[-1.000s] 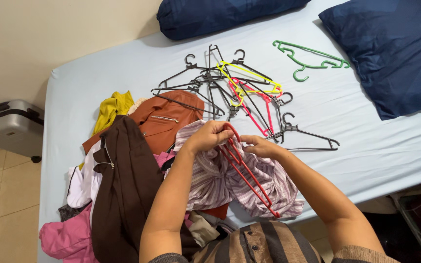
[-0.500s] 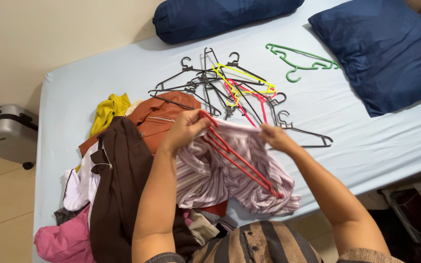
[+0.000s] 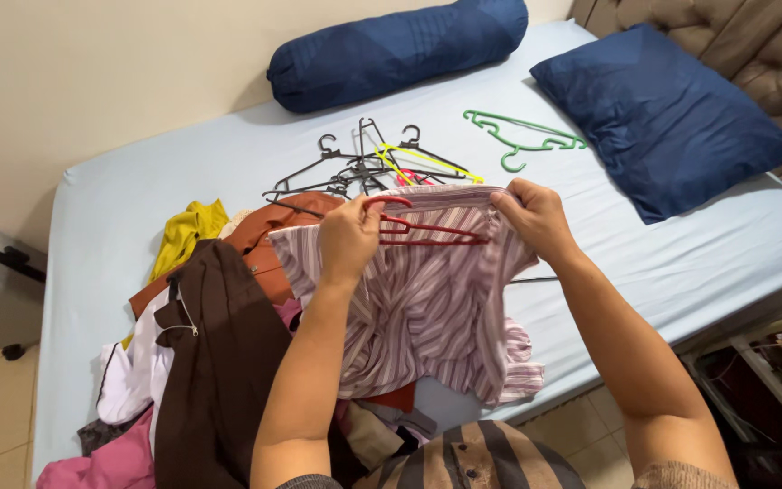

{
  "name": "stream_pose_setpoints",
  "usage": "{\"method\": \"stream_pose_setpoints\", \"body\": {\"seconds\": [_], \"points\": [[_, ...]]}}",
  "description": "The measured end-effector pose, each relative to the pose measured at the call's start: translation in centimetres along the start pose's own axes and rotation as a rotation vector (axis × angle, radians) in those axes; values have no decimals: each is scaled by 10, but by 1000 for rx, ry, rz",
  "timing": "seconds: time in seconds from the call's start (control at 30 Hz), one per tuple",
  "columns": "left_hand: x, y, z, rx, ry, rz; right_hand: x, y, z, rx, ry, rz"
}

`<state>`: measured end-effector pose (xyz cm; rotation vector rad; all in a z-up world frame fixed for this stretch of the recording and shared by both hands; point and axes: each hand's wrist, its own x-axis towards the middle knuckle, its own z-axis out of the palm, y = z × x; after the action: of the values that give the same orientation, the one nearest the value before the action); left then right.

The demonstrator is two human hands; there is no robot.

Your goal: The person hangs several shirts and a sweater in a wardrobe. They pick up each garment from a pile on the bed, place it on a hanger, and then hang it on a rod inside the wardrobe. The person also buttons the shirts after hanging them.

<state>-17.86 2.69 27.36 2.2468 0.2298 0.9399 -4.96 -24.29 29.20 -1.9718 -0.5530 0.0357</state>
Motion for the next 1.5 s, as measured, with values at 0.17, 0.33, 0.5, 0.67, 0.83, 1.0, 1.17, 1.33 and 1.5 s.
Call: {"method": "stream_pose_setpoints", "body": {"seconds": [0.17,0.33,0.5,0.67,0.83,1.0,1.17,1.33,1.5], "points": [[-6,17,10,29,49,136,-18,-13,9,191,-32,41],[-6,26,15,-231,106,-46,-33,-36,1,-135,-250,-581],[-5,-3,16,-646,78,-262,-43,-12,-10,-669,1,-725],[-6,0,49,-759,18,-224,-79,16,-6,-695,73,-581],[-20,40,60,-886,-157,-185,-114,16,-14,-759,216,-508],[-20,68,41,-781,-185,-136,-137,13,-48,-860,425,-341],[-26,77,15,-905,-659,-126,-166,-3,-98,-929,608,-310],[-39,93,-8,-582,-189,349,-202,-23,-117,-866,712,-320],[-35,78,-19,-359,-13,407,-240,-39,-117,-852,760,-325]]}}
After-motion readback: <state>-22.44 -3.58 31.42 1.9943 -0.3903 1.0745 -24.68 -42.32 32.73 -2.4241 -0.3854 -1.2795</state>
